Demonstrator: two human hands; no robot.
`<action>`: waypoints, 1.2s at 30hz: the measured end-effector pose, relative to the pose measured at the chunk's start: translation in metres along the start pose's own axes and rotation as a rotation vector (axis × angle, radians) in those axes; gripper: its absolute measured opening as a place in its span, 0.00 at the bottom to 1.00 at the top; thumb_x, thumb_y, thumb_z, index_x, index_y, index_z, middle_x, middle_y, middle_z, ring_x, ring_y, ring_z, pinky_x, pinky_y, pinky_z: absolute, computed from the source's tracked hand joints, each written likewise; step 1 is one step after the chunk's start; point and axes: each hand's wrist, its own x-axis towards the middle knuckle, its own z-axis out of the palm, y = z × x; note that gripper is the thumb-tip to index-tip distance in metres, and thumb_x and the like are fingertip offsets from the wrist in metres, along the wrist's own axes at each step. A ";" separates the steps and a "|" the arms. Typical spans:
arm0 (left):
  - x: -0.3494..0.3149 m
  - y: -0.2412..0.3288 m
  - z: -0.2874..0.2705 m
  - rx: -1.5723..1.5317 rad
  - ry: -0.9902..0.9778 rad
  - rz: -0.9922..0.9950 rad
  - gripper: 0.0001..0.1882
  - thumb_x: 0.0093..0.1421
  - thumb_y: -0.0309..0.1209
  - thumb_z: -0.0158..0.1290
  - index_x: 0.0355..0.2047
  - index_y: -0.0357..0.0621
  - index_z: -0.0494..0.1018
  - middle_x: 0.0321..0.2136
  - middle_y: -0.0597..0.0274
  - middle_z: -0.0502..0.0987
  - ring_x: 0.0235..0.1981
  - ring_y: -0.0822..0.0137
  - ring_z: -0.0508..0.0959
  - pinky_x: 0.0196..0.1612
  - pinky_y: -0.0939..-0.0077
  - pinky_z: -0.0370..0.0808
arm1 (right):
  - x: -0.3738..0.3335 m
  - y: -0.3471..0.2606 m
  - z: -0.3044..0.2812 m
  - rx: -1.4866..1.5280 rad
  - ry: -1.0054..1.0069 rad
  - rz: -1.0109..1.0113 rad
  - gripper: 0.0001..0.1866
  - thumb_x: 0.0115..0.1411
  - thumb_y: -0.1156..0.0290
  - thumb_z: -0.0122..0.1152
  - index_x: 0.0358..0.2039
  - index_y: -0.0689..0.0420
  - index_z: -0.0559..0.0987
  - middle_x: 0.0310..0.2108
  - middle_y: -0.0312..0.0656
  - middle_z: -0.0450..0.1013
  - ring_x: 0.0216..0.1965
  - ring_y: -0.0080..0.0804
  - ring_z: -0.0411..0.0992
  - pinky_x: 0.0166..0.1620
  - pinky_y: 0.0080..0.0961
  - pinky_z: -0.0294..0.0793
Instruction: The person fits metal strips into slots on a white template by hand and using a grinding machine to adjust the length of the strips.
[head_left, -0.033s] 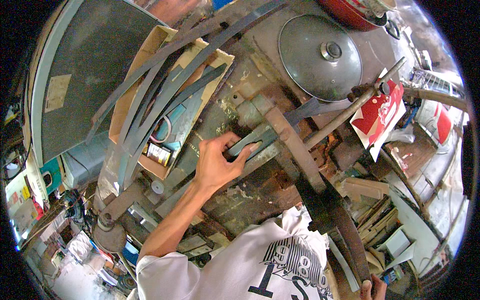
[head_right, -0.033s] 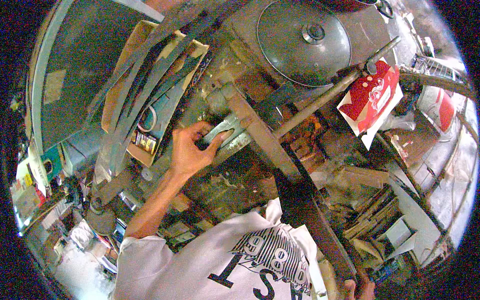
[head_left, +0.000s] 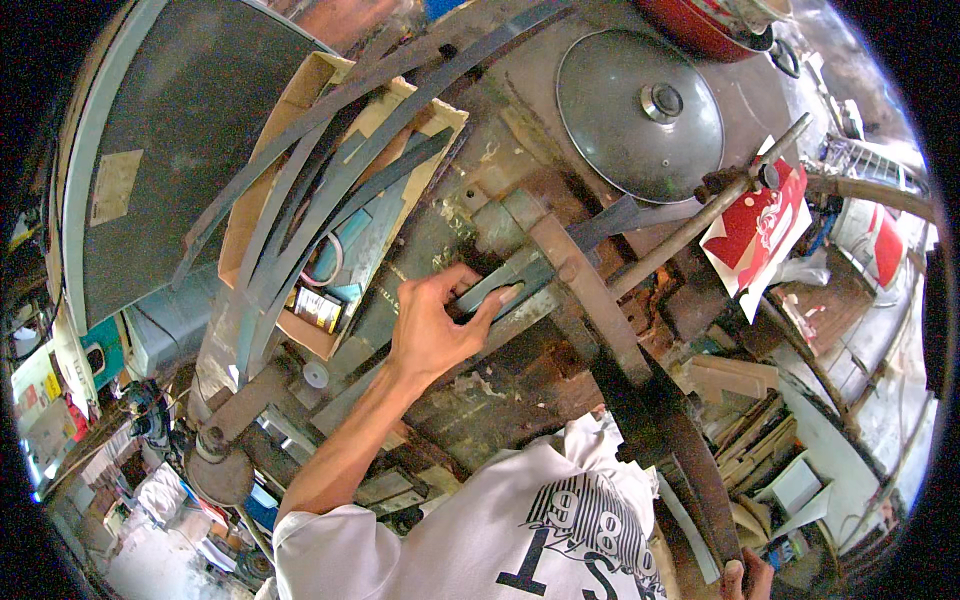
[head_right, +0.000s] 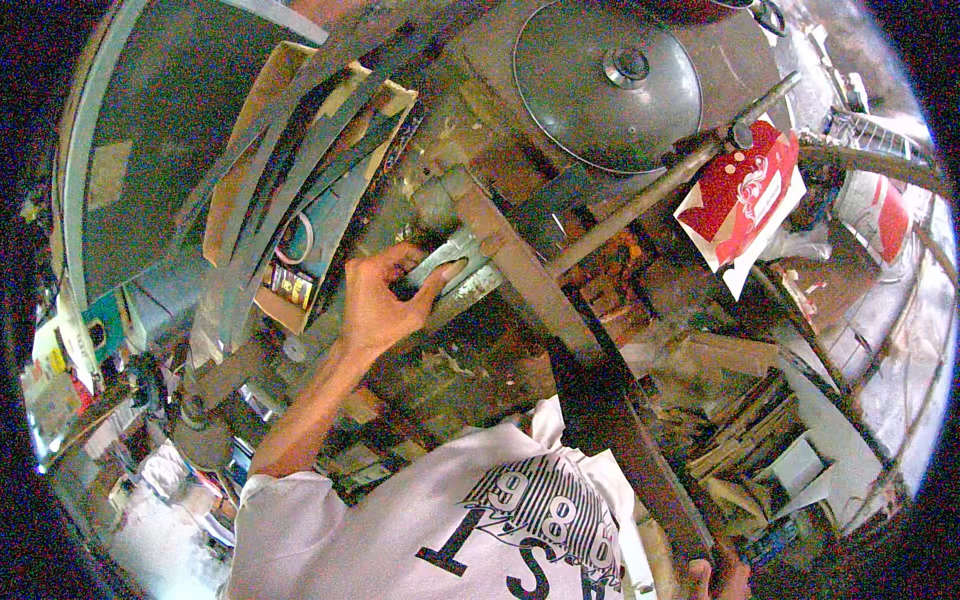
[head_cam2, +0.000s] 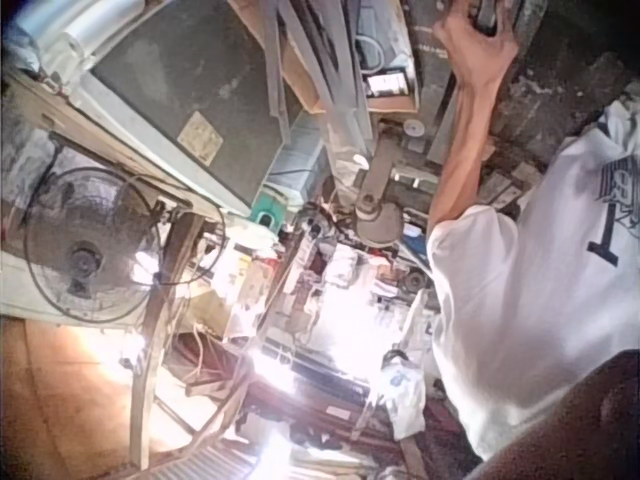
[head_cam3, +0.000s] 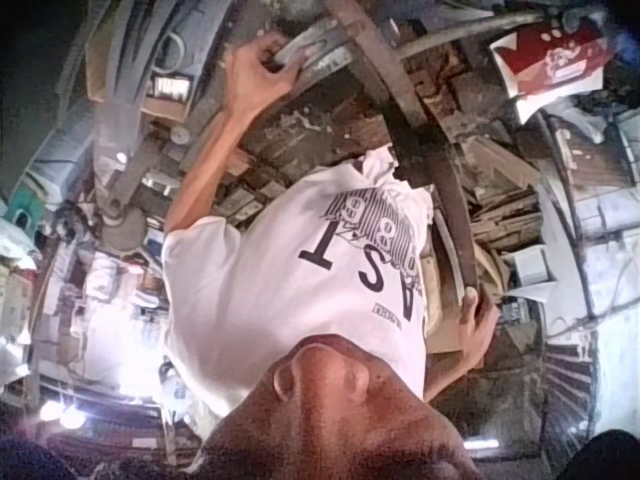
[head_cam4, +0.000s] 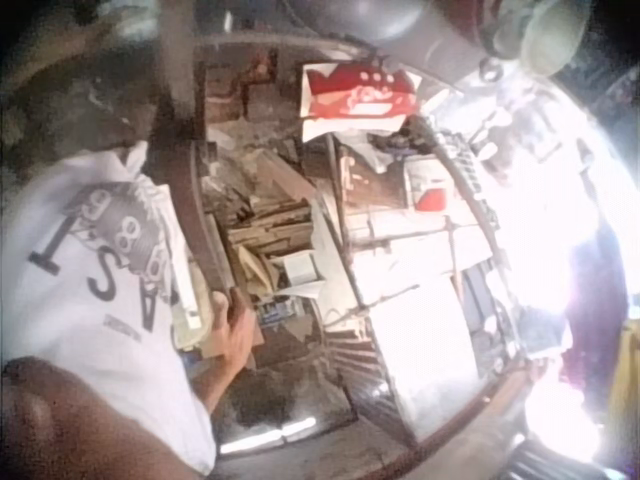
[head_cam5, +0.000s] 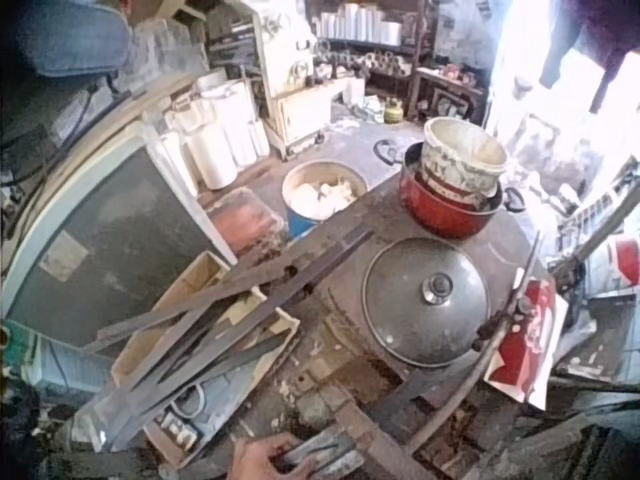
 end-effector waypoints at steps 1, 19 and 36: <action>0.000 -0.001 0.000 0.001 -0.003 0.003 0.15 0.52 0.34 0.66 0.23 0.33 0.77 0.17 0.48 0.76 0.13 0.66 0.71 0.20 0.69 0.67 | 0.000 0.002 0.001 0.010 -0.001 -0.018 0.35 0.65 0.46 0.55 0.55 0.68 0.71 0.49 0.62 0.71 0.48 0.52 0.71 0.52 0.41 0.69; -0.001 -0.004 0.002 0.067 0.000 0.036 0.16 0.50 0.39 0.67 0.19 0.39 0.77 0.13 0.59 0.74 0.14 0.70 0.72 0.21 0.75 0.67 | 0.014 0.012 0.017 -0.042 0.204 -0.321 0.35 0.67 0.41 0.45 0.40 0.69 0.77 0.28 0.60 0.73 0.29 0.61 0.69 0.33 0.45 0.67; 0.004 -0.024 -0.008 0.261 0.197 0.278 0.22 0.53 0.55 0.61 0.29 0.48 0.81 0.20 0.49 0.77 0.24 0.48 0.78 0.31 0.55 0.74 | 0.248 0.091 0.193 0.376 0.178 -0.877 0.33 0.70 0.45 0.40 0.36 0.68 0.79 0.22 0.51 0.70 0.23 0.37 0.68 0.27 0.35 0.65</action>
